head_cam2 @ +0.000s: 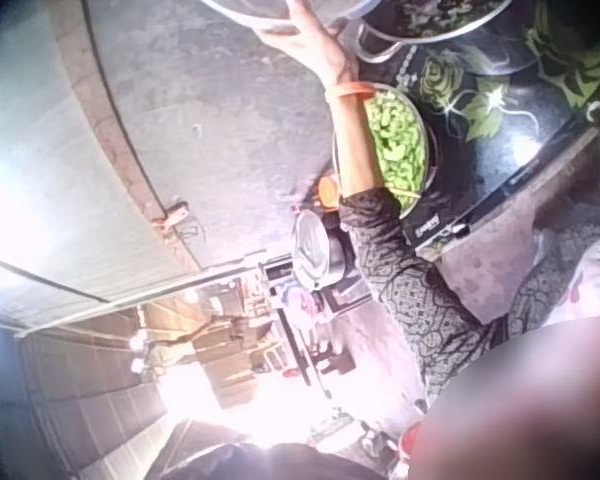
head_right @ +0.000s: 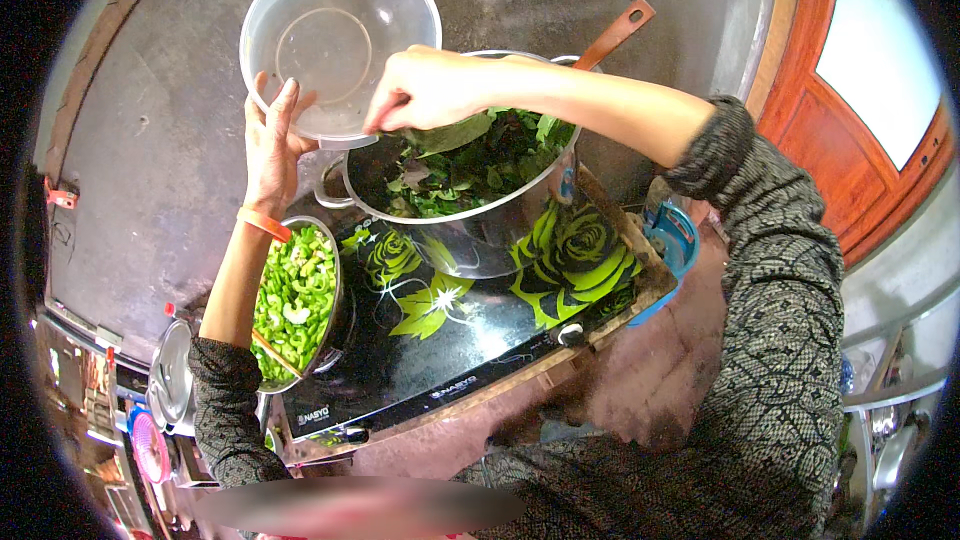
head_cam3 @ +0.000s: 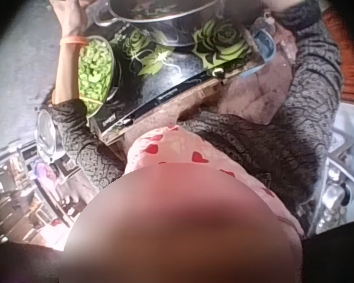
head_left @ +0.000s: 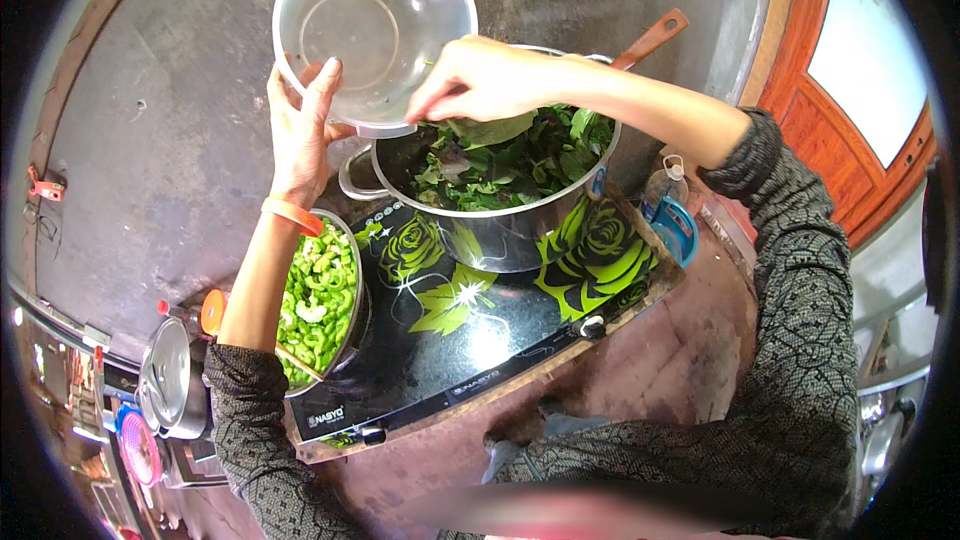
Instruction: The person stirs eggplant and tofu in a pot, adds seasoning, then adds leafy greens and continues stirring. The person uses a wooden spatula and chopsticks to mix the ingredients in the pot on a portable gas stove.
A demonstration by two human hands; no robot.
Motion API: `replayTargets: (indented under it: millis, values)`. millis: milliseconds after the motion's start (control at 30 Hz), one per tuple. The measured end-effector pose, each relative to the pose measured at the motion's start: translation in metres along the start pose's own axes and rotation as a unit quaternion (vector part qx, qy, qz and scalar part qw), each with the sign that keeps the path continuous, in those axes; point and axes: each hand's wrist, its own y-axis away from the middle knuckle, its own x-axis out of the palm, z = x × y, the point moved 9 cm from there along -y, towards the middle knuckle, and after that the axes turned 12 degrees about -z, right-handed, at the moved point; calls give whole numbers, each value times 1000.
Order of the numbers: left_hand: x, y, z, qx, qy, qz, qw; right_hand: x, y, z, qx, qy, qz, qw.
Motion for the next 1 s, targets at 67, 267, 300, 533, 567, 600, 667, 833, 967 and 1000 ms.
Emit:
replayTargets:
  millis: [67,267,300,533,567,600,667,833,967,1000]
  values:
    - [-8,-4,2,-12,1,-21,1000,-9,18,4,-6,28,56,998]
    - [1,2,6,-56,53,34,996,-50,-22,23,-101,90,-199,971]
    - [8,5,6,-62,76,56,994,-49,-32,38,-186,113,-250,943]
    - [24,14,2,-91,114,100,984,24,-60,46,-99,-12,-6,995]
    - [20,14,-1,-84,110,95,986,25,-50,51,-94,-17,20,995]
    - [15,13,-4,-78,107,89,987,21,-34,51,-89,-21,46,995]
    - [4,13,-7,-68,87,70,991,8,-7,54,-87,-10,86,992]
    - [-35,21,-15,-73,62,37,995,-44,29,59,-143,54,11,988]
    - [-120,33,-43,-75,126,-68,987,-41,52,45,-92,346,61,932]
    - [-145,44,-55,-48,120,-86,988,-49,53,54,-87,283,5,955]
